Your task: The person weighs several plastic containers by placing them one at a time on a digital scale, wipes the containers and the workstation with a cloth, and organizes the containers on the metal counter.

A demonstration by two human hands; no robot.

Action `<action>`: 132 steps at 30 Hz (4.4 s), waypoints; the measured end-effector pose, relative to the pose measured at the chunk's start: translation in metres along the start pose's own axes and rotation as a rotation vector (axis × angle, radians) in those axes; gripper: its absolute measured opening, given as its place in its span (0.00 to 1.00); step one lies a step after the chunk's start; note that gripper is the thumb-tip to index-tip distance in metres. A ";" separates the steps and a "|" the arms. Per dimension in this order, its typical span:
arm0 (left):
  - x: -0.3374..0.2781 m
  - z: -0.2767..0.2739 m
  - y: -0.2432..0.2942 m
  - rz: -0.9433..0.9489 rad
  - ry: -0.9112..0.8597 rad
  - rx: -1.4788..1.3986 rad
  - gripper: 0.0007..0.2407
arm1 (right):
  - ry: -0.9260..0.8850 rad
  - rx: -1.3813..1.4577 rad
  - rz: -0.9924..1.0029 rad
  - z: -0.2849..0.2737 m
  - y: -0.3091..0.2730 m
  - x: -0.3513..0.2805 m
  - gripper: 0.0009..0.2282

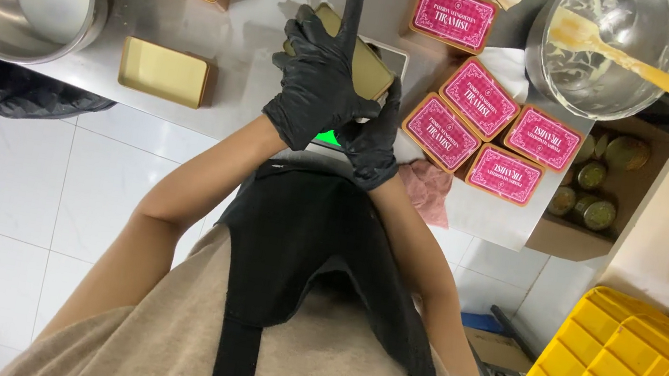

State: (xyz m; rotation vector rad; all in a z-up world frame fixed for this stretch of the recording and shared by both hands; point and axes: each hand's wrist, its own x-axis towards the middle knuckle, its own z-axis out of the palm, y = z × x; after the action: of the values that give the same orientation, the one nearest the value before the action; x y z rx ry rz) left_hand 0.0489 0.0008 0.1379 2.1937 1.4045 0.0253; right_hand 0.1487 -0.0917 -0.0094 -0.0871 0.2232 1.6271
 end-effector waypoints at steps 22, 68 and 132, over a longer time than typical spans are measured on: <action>-0.012 0.007 -0.062 0.825 -0.031 -0.805 0.56 | -0.185 -2.116 -0.205 0.123 -0.072 -0.033 0.39; -0.040 -0.024 -0.086 0.780 -0.257 -0.935 0.41 | 0.358 -0.818 -0.154 0.104 -0.096 -0.083 0.16; -0.022 0.048 -0.002 0.527 0.722 -0.676 0.46 | 0.380 -2.142 -0.762 0.198 -0.034 -0.072 0.10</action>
State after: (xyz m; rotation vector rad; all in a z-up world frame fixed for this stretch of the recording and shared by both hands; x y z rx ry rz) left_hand 0.0510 -0.0370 0.1014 1.9325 0.8617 1.3738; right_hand 0.2037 -0.1214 0.1949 -1.8146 -1.1992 0.4144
